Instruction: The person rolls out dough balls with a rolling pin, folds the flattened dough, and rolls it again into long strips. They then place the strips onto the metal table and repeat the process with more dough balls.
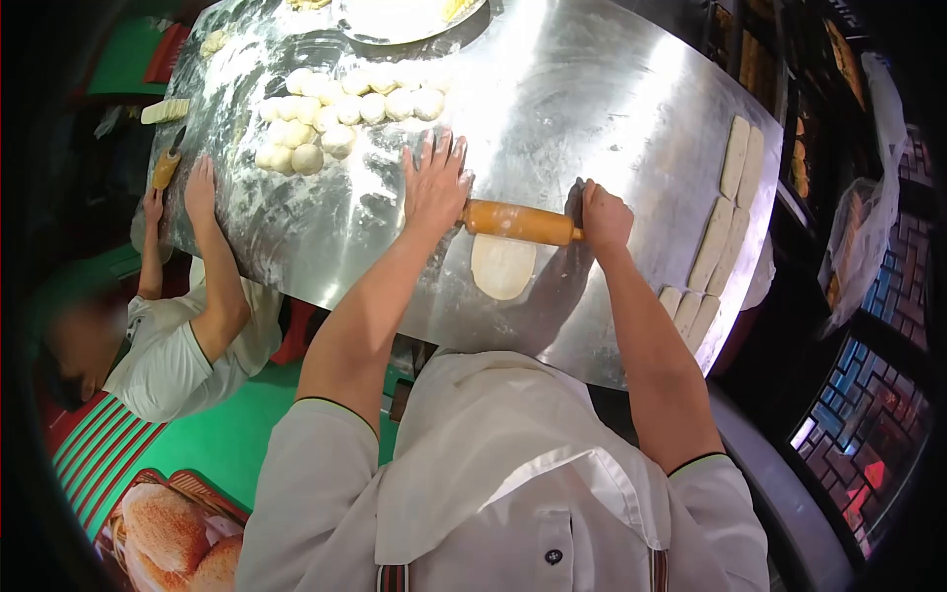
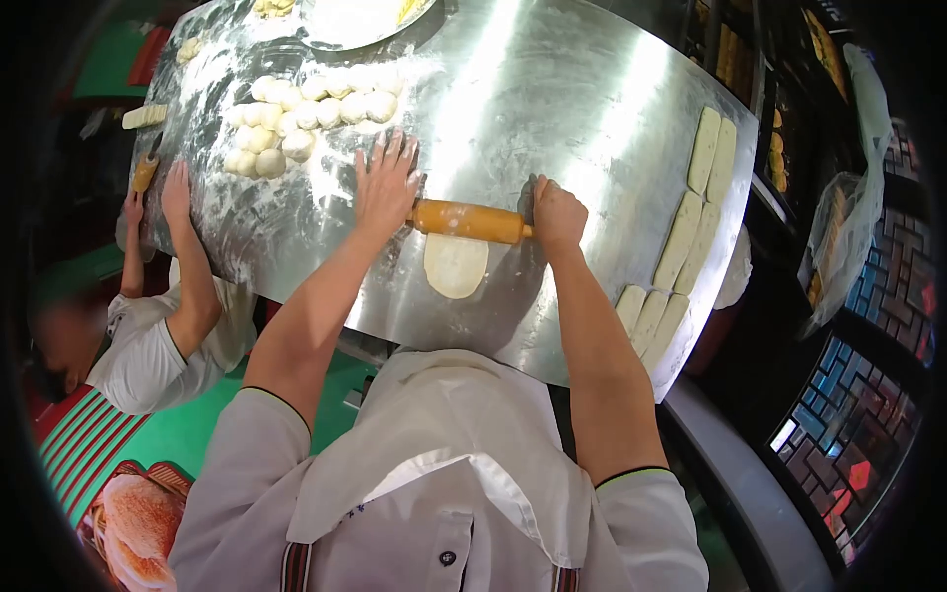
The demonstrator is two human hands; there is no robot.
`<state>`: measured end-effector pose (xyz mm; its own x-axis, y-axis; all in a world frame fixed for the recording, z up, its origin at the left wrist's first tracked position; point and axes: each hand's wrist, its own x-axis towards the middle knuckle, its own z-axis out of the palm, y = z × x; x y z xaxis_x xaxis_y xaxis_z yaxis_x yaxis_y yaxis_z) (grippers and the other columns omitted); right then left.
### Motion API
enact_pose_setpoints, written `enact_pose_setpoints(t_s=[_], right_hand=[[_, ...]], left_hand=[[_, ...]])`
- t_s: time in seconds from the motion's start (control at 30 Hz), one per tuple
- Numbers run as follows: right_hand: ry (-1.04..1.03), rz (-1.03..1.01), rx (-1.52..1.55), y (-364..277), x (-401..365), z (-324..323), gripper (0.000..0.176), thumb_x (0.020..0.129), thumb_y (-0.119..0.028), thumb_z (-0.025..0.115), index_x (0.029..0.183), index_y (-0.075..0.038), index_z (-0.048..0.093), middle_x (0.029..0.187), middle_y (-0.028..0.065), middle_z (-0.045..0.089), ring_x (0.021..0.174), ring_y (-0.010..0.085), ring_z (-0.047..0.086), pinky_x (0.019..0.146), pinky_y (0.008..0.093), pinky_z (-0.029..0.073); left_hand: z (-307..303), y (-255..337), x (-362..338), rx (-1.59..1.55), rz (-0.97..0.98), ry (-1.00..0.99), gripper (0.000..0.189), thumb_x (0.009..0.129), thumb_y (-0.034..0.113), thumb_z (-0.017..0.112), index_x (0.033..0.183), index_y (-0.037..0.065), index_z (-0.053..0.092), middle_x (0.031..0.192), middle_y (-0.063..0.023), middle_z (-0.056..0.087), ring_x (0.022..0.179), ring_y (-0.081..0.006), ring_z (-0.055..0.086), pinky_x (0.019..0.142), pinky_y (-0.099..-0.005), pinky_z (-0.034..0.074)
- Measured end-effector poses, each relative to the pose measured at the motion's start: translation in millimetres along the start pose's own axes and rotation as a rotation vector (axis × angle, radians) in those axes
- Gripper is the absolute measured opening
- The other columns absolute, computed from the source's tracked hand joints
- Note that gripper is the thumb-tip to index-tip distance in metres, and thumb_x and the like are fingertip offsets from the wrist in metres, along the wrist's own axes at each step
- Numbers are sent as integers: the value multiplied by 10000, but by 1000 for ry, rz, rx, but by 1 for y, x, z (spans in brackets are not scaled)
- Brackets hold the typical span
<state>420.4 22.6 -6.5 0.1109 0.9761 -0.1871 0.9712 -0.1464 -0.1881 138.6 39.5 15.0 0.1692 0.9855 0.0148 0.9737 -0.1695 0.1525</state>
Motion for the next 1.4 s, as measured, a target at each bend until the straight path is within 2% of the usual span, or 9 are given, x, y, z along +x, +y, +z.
enact_pose_setpoints(t_s=[0.27,0.5,0.77,0.83,0.97,1.03,1.23,1.37,1.4], right_hand=[[-32,-183,70,33,-175,42,428,1004,-354,456,718,-129,682,579,126,635,508,309,630,507,426,512],[-94,-258,14,40,-160,17,470,1015,-387,436,719,-129,695,589,124,637,521,327,629,528,440,511],[-85,150,275,83,-174,21,508,1027,-395,404,825,-43,710,669,181,666,589,359,646,583,459,509],[-191,436,625,87,-171,25,517,1028,-385,417,822,15,672,660,193,657,615,353,661,574,429,505],[-56,288,597,142,-164,88,515,1026,-400,424,805,16,634,646,141,640,561,262,642,519,375,479],[-315,743,1036,110,-156,36,500,1023,-406,414,787,-6,601,638,70,597,518,166,577,480,325,437],[-346,717,979,96,-152,11,504,1032,-392,372,745,-34,581,614,27,562,469,118,499,439,286,377],[-405,684,1010,112,-156,29,432,1010,-407,425,810,-60,589,620,46,573,477,157,524,452,315,403],[-327,306,510,135,-161,74,402,983,-411,478,856,-49,600,689,84,613,562,205,583,502,347,448]], left_hand=[[1,25,-137,-187,-9,-160,547,940,258,542,1458,110,449,1516,-130,413,1398,-311,356,1154,-525,211],[0,57,-62,-450,-65,-301,350,771,234,766,1071,84,665,1004,-79,646,1050,-283,550,953,-428,329],[7,-100,-33,-201,-643,287,297,789,180,754,1039,57,652,985,-130,673,1032,-320,585,934,-460,386],[-28,-108,-28,-684,-722,268,221,841,115,713,1023,28,624,1019,-105,672,958,-257,617,874,-369,450],[-52,-77,-45,-1244,-599,326,214,898,26,629,1099,-23,575,1021,-55,655,915,-109,599,799,-280,468],[-68,-38,-70,-1496,-530,243,279,909,34,624,1174,-27,561,1042,-70,660,920,-125,616,807,-275,484],[-6,48,-150,-1891,-689,-345,287,919,110,651,1175,-8,594,1004,-38,652,889,-101,604,774,-259,489],[37,40,-187,-1562,-591,-382,184,902,112,654,1045,9,602,949,-28,628,844,-98,593,710,-246,480],[45,28,-185,-1500,-552,-316,166,896,112,650,1024,14,609,922,-13,621,827,-93,583,693,-246,470]])
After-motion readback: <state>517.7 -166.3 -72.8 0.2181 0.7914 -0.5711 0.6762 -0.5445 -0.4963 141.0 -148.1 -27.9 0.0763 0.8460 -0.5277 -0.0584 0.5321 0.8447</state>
